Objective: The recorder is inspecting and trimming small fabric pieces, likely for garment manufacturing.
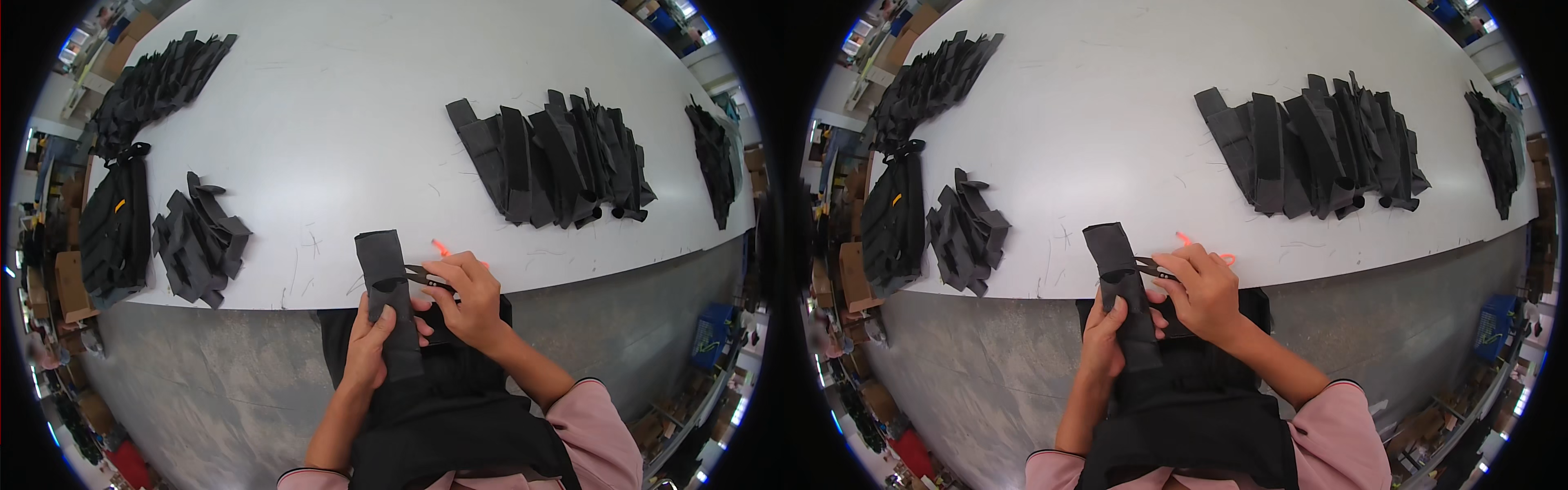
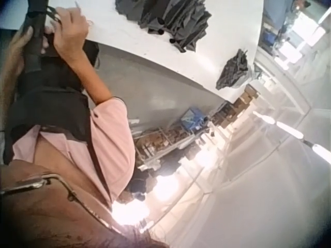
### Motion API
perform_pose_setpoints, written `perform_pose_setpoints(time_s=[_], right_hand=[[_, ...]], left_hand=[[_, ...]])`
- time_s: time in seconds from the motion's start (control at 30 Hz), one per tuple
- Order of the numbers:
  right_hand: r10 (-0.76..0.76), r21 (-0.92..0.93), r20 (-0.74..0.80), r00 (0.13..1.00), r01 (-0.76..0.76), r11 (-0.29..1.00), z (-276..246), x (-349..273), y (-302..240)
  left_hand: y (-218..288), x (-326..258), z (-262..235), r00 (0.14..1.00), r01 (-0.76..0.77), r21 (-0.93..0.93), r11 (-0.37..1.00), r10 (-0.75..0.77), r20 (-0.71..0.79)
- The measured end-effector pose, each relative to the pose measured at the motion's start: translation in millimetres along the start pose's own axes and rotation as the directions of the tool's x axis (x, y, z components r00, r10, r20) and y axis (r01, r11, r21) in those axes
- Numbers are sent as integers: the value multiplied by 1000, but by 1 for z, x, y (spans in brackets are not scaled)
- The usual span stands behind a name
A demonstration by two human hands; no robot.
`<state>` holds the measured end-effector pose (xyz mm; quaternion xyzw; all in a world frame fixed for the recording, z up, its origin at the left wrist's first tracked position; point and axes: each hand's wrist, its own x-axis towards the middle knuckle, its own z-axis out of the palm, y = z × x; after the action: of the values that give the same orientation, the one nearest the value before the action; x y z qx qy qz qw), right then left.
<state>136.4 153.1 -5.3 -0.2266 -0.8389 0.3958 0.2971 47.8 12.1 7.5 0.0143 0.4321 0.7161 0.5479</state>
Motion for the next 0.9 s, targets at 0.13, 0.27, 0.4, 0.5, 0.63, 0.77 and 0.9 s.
perform_pose_setpoints(time_s=[0.13,0.27,0.4,0.5,0.63,0.77,0.9], right_hand=[[-224,-177,-21,974,217,960,-1,4,1],[-219,-211,26,975,220,952,-3,3,-1],[-207,-124,-77,975,197,973,-4,-1,0],[-161,-94,-16,987,159,983,-7,1,-1],[-165,-53,1,986,165,985,-5,4,-3],[-138,-90,71,988,144,985,1,12,-13],[-225,-157,156,962,249,956,-1,12,-14]], left_hand=[[1,-2,3,1000,7,-12,1000,-8,-16],[1,-2,3,999,19,4,1000,-19,-45],[0,-3,2,999,10,63,998,-7,-50],[3,-3,3,999,17,87,996,-12,-53],[2,-2,4,998,8,140,990,0,-61],[-4,-2,2,995,-9,218,976,30,-91],[-5,-3,3,992,-15,295,955,52,-119]])
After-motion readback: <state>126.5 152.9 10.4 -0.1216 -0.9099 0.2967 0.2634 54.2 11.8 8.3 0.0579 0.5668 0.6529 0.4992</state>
